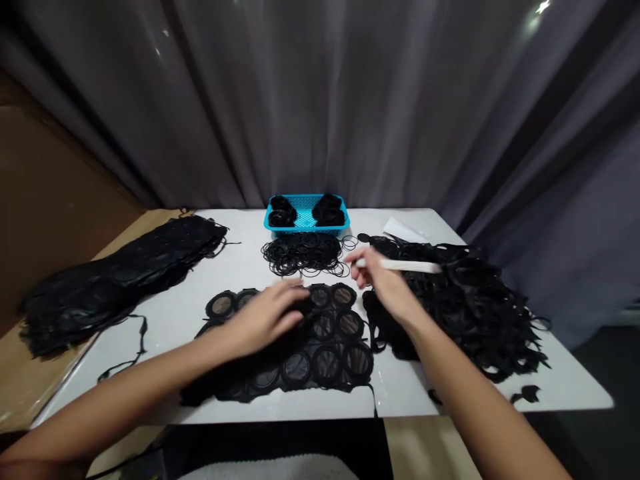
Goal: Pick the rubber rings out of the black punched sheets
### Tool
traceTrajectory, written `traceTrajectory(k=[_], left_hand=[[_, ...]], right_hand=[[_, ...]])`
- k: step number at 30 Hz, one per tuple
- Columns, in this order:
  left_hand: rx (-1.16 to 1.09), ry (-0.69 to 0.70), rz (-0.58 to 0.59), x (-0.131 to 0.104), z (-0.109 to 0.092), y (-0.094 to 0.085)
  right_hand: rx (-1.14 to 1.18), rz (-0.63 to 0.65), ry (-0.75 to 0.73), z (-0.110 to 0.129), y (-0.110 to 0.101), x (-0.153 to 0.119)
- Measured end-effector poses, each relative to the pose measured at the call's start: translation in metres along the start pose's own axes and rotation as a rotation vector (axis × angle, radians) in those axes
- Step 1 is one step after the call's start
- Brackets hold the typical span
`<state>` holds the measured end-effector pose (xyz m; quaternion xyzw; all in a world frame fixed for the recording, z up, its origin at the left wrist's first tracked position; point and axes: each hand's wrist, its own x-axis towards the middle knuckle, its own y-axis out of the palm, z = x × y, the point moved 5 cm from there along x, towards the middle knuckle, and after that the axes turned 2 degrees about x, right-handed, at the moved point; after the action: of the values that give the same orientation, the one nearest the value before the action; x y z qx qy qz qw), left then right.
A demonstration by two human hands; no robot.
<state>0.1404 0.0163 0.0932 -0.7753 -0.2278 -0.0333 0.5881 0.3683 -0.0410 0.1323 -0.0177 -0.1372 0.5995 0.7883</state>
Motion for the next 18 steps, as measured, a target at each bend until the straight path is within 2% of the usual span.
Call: traceTrajectory(k=[2, 3, 5, 7, 10, 13, 18], left_hand=[[0.024, 0.078, 0.073, 0.005, -0.012, 0.031], [0.051, 0.104, 0.108, 0.007, -0.016, 0.047], [0.116, 0.102, 0.149, 0.008, -0.020, 0.073], [0.151, 0.060, 0.159, 0.007, -0.019, 0.088], [0.161, 0.026, 0.195, 0.005, -0.017, 0.094], [0.162, 0.009, 0.238, 0.004, -0.018, 0.090], [0.159, 0.004, 0.243, 0.006, -0.019, 0.086]], right_hand=[[-0.041, 0.094, 0.200, -0.045, 0.010, 0.004], [-0.066, 0.133, 0.228, -0.061, 0.012, 0.004], [-0.077, 0.193, 0.248, -0.082, 0.015, 0.003], [-0.050, 0.222, 0.272, -0.094, 0.014, 0.001], [-0.061, 0.244, 0.287, -0.101, 0.011, -0.002], [-0.138, 0.235, 0.260, -0.105, 0.008, 0.000], [-0.124, 0.242, 0.309, -0.113, 0.007, 0.001]])
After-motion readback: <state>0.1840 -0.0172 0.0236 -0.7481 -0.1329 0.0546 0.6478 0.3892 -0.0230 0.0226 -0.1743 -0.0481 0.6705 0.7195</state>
